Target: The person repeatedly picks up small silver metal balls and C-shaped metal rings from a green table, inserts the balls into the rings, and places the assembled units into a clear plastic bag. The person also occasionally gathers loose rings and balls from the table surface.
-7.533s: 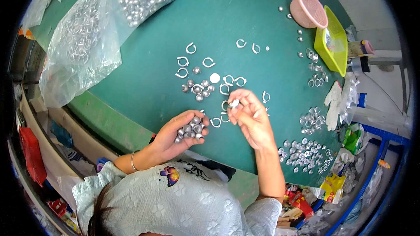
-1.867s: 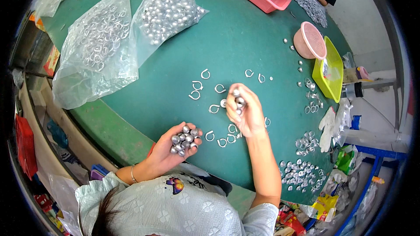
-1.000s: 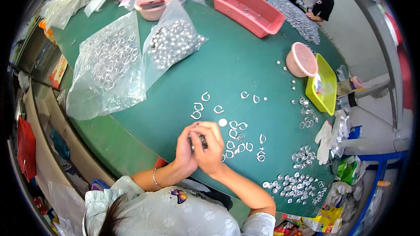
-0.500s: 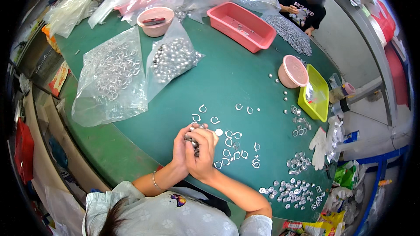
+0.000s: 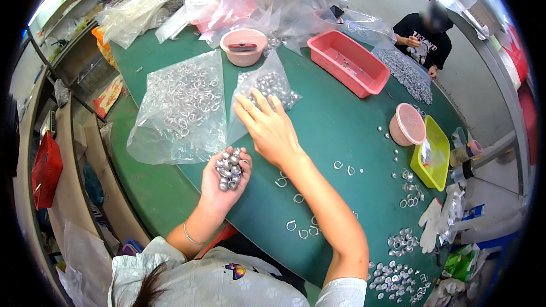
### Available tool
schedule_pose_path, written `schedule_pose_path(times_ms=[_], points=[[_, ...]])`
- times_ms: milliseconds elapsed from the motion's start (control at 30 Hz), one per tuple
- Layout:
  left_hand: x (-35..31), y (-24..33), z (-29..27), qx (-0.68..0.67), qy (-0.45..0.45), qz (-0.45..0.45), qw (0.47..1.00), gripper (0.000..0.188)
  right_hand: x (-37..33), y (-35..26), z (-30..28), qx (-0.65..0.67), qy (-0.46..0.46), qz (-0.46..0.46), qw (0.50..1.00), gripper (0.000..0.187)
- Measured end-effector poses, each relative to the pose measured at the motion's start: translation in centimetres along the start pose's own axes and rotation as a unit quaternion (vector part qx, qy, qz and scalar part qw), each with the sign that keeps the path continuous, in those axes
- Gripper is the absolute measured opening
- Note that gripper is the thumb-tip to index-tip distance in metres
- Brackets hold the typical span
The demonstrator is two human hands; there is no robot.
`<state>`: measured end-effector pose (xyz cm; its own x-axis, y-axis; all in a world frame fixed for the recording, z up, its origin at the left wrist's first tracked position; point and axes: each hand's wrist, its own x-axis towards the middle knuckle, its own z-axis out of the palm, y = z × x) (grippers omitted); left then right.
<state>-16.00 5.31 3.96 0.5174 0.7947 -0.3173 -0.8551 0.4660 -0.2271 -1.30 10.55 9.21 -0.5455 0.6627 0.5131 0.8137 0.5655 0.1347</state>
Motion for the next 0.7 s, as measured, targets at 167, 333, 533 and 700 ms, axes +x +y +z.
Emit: schedule_pose_path(times_ms=[167, 333, 533, 700], points=[[0.1, 1.4, 2.6, -0.005, -0.007, -0.014, 1.000, 0.013, -0.8, 0.4, 0.8, -0.026, 0.038, 0.040, 0.998, 0.043], [-0.1, 0.4, 3.8, 0.008, -0.013, -0.024, 1.000, 0.015, 0.2, 1.3, 1.9, -0.013, 0.090, 0.021, 0.996, 0.032], [0.7, 0.4, 3.2, 0.018, -0.004, -0.019, 1.000, 0.016, -1.4, 1.9, 0.8, -0.152, -0.011, 0.012, 0.988, 0.028], [1.8, -0.3, 4.1, 0.005, -0.013, -0.056, 0.998, 0.015, -0.7, 2.5, 0.0, -0.071, 0.009, -0.117, 0.991, 0.019]])
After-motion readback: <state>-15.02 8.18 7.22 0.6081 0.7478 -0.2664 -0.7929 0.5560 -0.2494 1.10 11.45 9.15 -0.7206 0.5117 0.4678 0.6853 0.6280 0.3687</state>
